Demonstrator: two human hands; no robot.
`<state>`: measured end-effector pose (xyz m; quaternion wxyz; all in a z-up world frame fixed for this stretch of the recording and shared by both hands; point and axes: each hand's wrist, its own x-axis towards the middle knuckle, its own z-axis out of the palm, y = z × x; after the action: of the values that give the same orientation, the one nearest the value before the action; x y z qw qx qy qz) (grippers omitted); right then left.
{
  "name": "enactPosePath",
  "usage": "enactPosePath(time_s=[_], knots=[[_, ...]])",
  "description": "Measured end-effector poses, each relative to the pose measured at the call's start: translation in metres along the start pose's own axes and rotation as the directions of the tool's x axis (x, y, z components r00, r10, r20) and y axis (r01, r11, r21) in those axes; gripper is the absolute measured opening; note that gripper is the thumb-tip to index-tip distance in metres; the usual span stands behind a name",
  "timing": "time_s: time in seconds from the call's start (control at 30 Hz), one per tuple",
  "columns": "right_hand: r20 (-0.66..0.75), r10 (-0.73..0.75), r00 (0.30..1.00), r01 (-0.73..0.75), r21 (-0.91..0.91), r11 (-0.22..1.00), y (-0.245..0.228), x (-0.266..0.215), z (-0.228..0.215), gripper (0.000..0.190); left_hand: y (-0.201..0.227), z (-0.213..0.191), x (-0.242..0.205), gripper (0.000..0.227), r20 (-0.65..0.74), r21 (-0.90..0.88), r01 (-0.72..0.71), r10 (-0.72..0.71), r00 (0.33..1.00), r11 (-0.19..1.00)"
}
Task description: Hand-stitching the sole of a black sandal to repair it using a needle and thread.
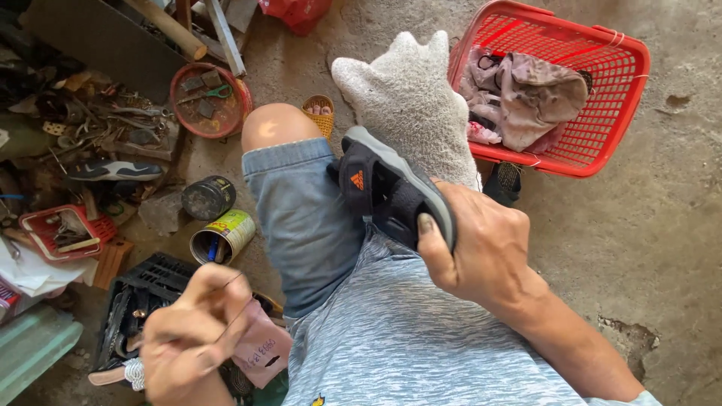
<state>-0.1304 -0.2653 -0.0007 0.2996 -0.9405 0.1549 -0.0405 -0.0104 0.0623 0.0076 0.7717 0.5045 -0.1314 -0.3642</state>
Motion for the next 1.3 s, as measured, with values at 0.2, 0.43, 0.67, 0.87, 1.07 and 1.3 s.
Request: enactPosePath(time_s=[0.2, 0.43, 0.67, 0.87, 1.07, 1.3], knots=[[-0.033, -0.012, 0.999, 0.010, -0.046, 0.999, -0.001, 0.003, 0.017, 0.035, 0.041, 0.017, -0.032, 0.051, -0.258, 0.454, 0.010, 0.120, 0.959, 0.891], [0.076, 0.003, 0.997, -0.007, 0.048, 0.999, 0.008, 0.001, 0.011, 0.042, 0.069, -0.086, -0.141, 0.013, -0.512, 0.833, 0.520, -0.095, 0.854, 0.186], [0.386, -0.083, 0.919, 0.006, 0.196, 0.981, 0.066, 0.010, -0.013, 0.073, 0.026, -0.159, -0.213, 0.013, -0.604, 0.791, 0.598, 0.327, 0.727, 0.131], [-0.007, 0.443, 0.896, -0.416, 0.330, 0.847, 0.247, -0.008, -0.007, 0.058, 0.008, -0.128, -0.179, 0.013, -0.510, 0.838, 0.544, 0.428, 0.747, 0.049], [0.007, 0.584, 0.812, -0.542, 0.382, 0.749, 0.200, -0.028, 0.024, 0.038, -0.011, -0.142, -0.122, 0.027, -0.547, 0.755, 0.633, 0.369, 0.752, -0.171], [0.143, 0.003, 0.990, -0.047, 0.306, 0.951, 0.017, -0.039, 0.007, 0.133, -0.001, -0.017, -0.004, 0.031, -0.494, 0.816, 0.448, 0.040, 0.868, 0.365]])
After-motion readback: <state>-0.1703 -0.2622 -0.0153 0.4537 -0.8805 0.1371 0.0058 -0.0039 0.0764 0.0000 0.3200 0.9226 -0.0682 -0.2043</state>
